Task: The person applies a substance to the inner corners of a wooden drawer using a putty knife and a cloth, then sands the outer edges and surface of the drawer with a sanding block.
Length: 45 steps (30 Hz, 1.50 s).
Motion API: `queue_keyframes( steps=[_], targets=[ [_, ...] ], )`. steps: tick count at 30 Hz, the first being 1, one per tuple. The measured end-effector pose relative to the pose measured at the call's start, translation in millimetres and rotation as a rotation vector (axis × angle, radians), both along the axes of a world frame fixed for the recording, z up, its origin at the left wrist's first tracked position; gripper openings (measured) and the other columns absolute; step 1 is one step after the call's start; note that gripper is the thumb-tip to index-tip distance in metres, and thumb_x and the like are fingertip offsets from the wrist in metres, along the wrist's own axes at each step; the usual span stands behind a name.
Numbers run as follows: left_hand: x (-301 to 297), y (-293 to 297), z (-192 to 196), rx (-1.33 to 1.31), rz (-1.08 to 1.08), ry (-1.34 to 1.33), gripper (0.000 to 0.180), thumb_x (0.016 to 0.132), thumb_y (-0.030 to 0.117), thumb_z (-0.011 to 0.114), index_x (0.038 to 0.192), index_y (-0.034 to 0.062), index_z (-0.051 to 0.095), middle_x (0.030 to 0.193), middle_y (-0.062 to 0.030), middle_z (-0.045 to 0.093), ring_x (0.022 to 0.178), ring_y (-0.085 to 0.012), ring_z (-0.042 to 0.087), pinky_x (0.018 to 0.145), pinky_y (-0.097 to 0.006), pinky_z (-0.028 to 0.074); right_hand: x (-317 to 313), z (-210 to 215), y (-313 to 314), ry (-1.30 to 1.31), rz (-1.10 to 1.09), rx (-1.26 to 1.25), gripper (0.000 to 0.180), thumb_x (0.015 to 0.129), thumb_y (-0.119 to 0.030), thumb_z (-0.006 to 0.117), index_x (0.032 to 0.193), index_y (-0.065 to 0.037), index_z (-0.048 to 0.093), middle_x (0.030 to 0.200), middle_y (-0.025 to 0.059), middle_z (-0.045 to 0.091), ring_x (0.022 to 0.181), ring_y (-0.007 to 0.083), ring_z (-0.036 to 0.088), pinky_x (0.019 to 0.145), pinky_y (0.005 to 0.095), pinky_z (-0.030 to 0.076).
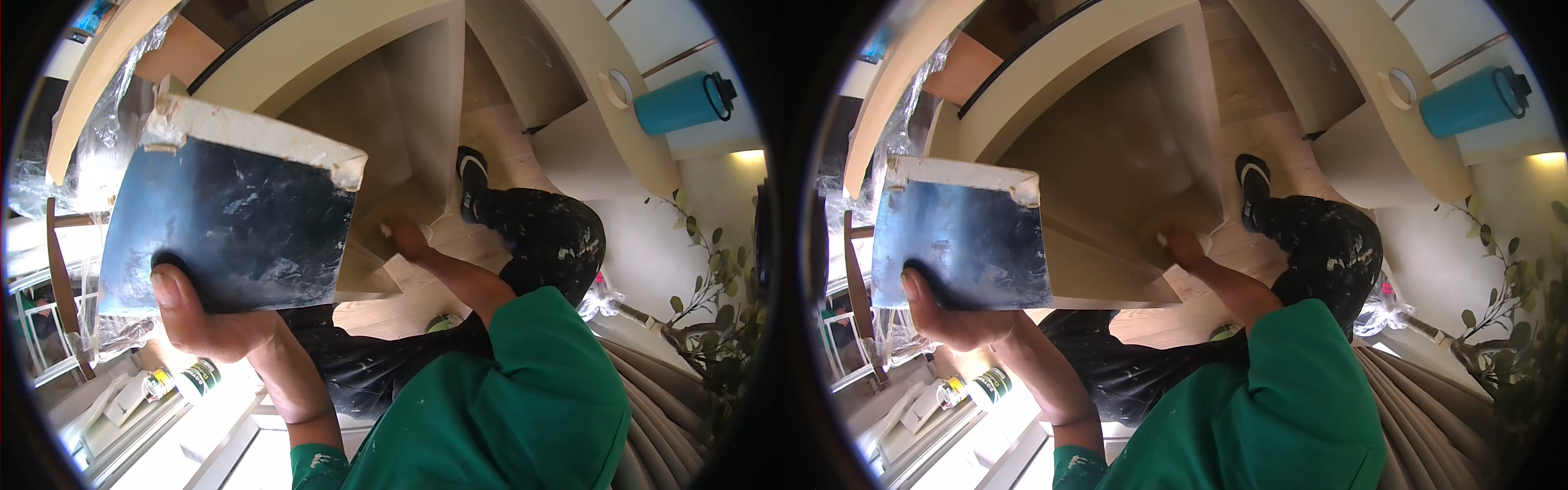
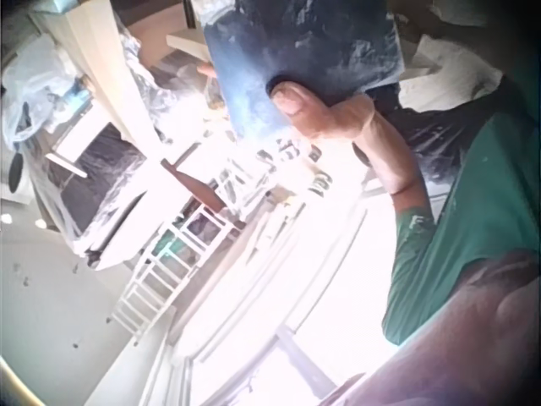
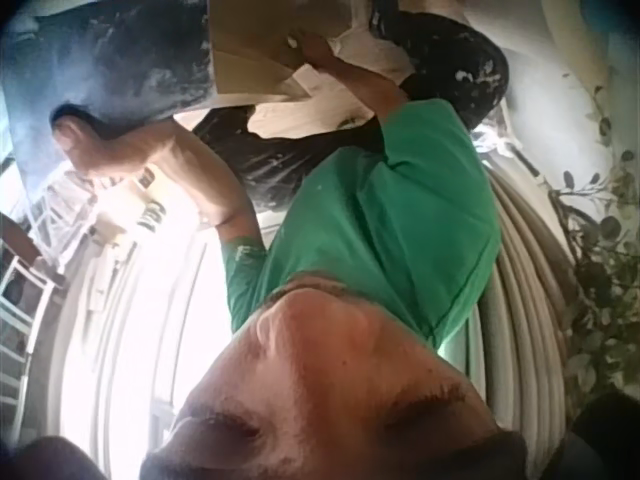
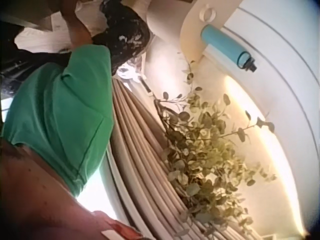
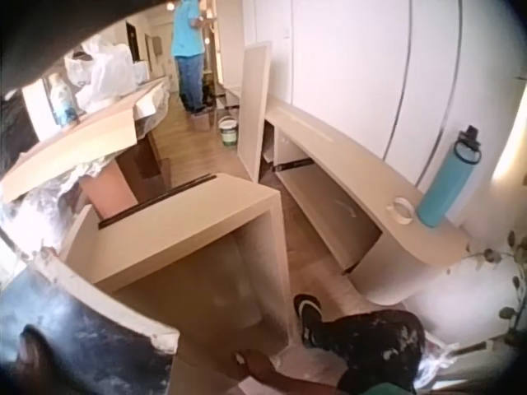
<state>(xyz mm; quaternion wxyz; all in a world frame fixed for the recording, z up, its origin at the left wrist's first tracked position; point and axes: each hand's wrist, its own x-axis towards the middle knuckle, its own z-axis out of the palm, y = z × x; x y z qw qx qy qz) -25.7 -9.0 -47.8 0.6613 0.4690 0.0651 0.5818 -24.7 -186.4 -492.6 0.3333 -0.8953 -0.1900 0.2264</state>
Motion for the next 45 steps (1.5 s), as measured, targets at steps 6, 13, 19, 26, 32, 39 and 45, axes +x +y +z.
queue_keyframes(
  steps=[6, 13, 19, 26, 32, 39, 45],
  targets=[
    [-9.5, 32.0, -29.3, 0.585, 0.374, 0.018, 0.024, 0.088, 0.005, 0.062, 0.109, -0.0052, 0.066, 0.106, -0.0214, 0.066, 0.097, -0.0301, 0.065, 0.092, -0.043, 0.055, 26.9, 22.7, -19.6, -0.316, -0.133, -0.204, 0.037, 0.088, -0.018, 0.057, 0.123, -0.006, 0.058, 0.118, 0.0159, 0.059, 0.111, 0.037, 0.052, 0.098, 0.0517, 0.041],
    [-7.3, 20.7, -11.5, 0.335, 0.337, -0.044, 0.034, 0.086, 0.011, 0.063, 0.115, -0.0065, 0.062, 0.116, -0.0268, 0.061, 0.096, -0.0366, 0.065, 0.094, -0.052, 0.054, 2.1, -17.2, -22.1, -0.536, 0.201, -0.323, 0.031, 0.09, -0.016, 0.054, 0.117, -0.006, 0.064, 0.115, 0.0155, 0.06, 0.11, 0.0356, 0.054, 0.1, 0.0547, 0.04],
    [7.6, -39.1, 34.2, -0.144, -0.248, 0.15, 0.088, 0.081, 0.034, 0.052, 0.146, -0.0141, 0.015, 0.15, -0.038, 0.02, 0.138, -0.0515, 0.027, 0.113, -0.064, 0.03, 52.9, -79.1, -18.9, -0.325, -0.321, -0.401, 0.026, 0.093, -0.021, 0.051, 0.109, -0.005, 0.064, 0.109, 0.0207, 0.063, 0.092, 0.0351, 0.066, 0.081, 0.0506, 0.054],
    [10.7, -36.7, 37.5, -0.069, -0.135, 0.216, 0.092, 0.082, 0.038, 0.048, 0.15, -0.0118, 0.011, 0.154, -0.0385, 0.016, 0.142, -0.0545, 0.021, 0.114, -0.067, 0.025, 20.5, -65.4, -11.6, -0.217, 0.061, -0.431, 0.031, 0.096, -0.02, 0.047, 0.116, -0.001, 0.06, 0.116, 0.0229, 0.064, 0.099, 0.034, 0.068, 0.081, 0.0501, 0.055],
    [6.0, -26.6, 33.0, -0.094, -0.184, 0.279, 0.094, 0.081, 0.043, 0.046, 0.15, -0.0121, 0.015, 0.153, -0.0385, 0.019, 0.143, -0.0522, 0.024, 0.116, -0.063, 0.026, 31.7, -63.0, -16.3, -0.052, -0.132, -0.401, 0.037, 0.096, -0.018, 0.045, 0.125, 0.001, 0.055, 0.122, 0.0254, 0.059, 0.101, 0.0344, 0.067, 0.081, 0.0473, 0.057],
    [28.4, -33.0, 38.8, -0.221, 0.084, 0.231, 0.084, 0.074, 0.038, 0.052, 0.136, -0.0165, 0.036, 0.139, -0.0373, 0.04, 0.128, -0.0473, 0.044, 0.11, -0.055, 0.037, 46.8, -80.5, -31.2, -0.185, -0.188, -0.224, 0.027, 0.094, -0.015, 0.049, 0.114, 0.0, 0.06, 0.106, 0.0227, 0.067, 0.095, 0.0374, 0.068, 0.079, 0.0484, 0.056],
    [12.3, -23.5, 27.4, -0.22, -0.095, 0.153, 0.082, 0.076, 0.038, 0.052, 0.135, -0.0165, 0.038, 0.139, -0.0371, 0.041, 0.128, -0.0469, 0.045, 0.11, -0.055, 0.038, 30.2, -80.3, -44.4, -0.132, 0.055, -0.48, 0.033, 0.094, -0.015, 0.048, 0.124, -0.003, 0.058, 0.132, 0.0248, 0.054, 0.118, 0.0384, 0.058, 0.088, 0.0466, 0.055]
  ],
)
